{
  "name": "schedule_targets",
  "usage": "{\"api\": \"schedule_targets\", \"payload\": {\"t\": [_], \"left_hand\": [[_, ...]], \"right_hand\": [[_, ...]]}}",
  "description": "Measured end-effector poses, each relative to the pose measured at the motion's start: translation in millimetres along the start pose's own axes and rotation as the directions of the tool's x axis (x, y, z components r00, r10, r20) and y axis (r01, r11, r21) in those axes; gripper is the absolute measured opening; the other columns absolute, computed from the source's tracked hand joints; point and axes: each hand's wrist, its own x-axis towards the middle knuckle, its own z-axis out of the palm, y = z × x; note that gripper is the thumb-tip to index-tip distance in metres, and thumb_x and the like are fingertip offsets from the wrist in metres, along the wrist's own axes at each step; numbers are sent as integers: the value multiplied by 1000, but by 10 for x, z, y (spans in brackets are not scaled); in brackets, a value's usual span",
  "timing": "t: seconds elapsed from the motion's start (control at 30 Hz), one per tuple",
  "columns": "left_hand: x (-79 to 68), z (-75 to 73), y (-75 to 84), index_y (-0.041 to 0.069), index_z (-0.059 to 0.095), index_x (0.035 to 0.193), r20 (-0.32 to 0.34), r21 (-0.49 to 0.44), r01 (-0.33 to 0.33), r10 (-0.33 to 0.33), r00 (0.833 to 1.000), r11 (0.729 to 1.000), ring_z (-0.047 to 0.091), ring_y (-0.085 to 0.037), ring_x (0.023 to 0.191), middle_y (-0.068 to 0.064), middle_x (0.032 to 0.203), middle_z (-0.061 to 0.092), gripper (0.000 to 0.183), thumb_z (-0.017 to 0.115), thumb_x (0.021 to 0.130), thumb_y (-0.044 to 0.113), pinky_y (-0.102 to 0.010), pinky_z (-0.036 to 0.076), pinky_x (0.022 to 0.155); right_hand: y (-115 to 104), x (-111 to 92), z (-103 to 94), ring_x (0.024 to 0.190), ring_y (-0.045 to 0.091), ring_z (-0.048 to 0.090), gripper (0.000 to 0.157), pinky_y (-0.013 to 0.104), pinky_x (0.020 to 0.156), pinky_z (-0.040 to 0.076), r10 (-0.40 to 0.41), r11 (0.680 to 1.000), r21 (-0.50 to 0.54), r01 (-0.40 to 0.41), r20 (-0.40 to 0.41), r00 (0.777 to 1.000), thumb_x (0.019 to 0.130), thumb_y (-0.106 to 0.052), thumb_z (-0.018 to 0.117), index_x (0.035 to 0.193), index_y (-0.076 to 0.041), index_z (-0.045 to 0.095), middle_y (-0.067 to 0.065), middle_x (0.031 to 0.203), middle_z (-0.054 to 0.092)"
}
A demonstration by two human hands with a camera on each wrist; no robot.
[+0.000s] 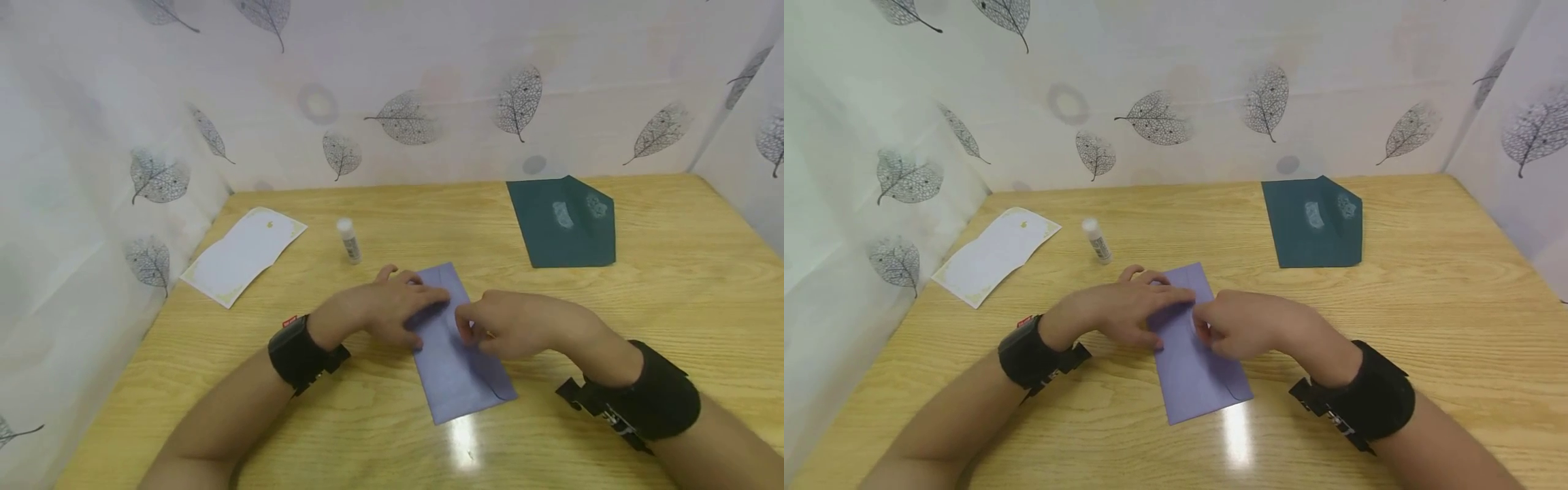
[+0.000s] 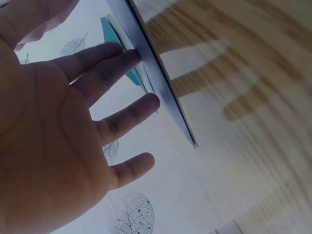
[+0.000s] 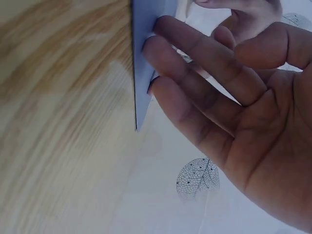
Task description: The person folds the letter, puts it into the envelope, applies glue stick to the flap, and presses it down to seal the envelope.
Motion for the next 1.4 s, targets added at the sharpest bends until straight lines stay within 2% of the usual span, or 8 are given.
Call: {"api": "schedule_targets", "payload": {"t": [0.23, 0.43, 0.73, 0.83, 1.03, 1.2, 1.3, 1.4], "left_hand": [[-52, -24, 156, 18, 27, 145, -4, 93, -78, 78, 997, 993, 23, -23, 134, 4, 150, 25, 80, 60, 81, 53, -51, 24, 105], [-215, -94, 549, 14, 48, 131, -15, 267, -179, 190, 982, 947, 45, -14, 117, 3, 133, 50, 61, 56, 85, 54, -35, 41, 93], [-306, 45, 917, 18, 52, 123, 25, 328, -433, 451, 892, 840, 41, -3, 118, 7, 134, 48, 61, 56, 80, 61, -16, 39, 91], [-279, 71, 925, 19, 51, 123, 57, 304, -430, 435, 899, 850, 36, -4, 124, 5, 140, 42, 61, 55, 80, 61, -15, 36, 94], [-221, 35, 794, 23, 57, 104, 73, 174, -320, 312, 947, 931, 41, -4, 120, 7, 137, 46, 36, 58, 82, 52, -18, 40, 91], [-202, -52, 656, 25, 59, 116, 115, 107, -214, 202, 973, 971, 44, -9, 120, 10, 136, 46, 39, 58, 84, 48, -27, 43, 93], [-198, -65, 620, 25, 62, 110, 99, 149, -246, 233, 967, 958, 49, -10, 113, 10, 129, 53, 33, 55, 86, 46, -26, 45, 88], [-194, -47, 631, 23, 64, 96, 79, 159, -368, 359, 930, 916, 53, -5, 104, 13, 108, 60, 21, 52, 90, 40, -19, 39, 93]], "right_hand": [[30, 3, 39, 50, 4, 44, 13, 23, 47, 39, 18, 1000, 2, -18, -1, 1000, 84, -11, 53, 84, -24, 52, -12, 57, 49], [50, -10, -7, 56, 6, 47, 16, 26, 52, 43, 19, 999, 34, -19, -1, 1000, 81, -6, 50, 89, -20, 53, -10, 66, 55], [139, 2, -33, 70, 7, 52, 16, 31, 67, 48, 17, 999, -32, -20, -98, 995, 82, -5, 49, 93, -16, 55, -6, 80, 59], [179, 9, -35, 68, 8, 51, 17, 30, 65, 48, 35, 997, -58, -43, -131, 991, 83, -5, 48, 96, -14, 55, -4, 79, 58], [221, 4, -55, 69, 9, 52, 19, 30, 66, 48, 93, 991, -78, -106, -146, 985, 83, -6, 49, 100, -12, 55, 0, 84, 61], [208, 1, -70, 65, 11, 49, 22, 30, 61, 45, 117, 984, -118, -134, -141, 983, 83, -7, 48, 103, -13, 55, -3, 75, 56], [191, -5, -75, 65, 11, 49, 24, 30, 60, 44, 122, 981, -134, -143, -151, 981, 82, -7, 48, 104, -13, 55, -2, 77, 57], [169, -26, -57, 66, 11, 50, 24, 31, 60, 45, 131, 978, -139, -155, -171, 976, 83, -7, 49, 105, -14, 56, 0, 84, 60]]}}
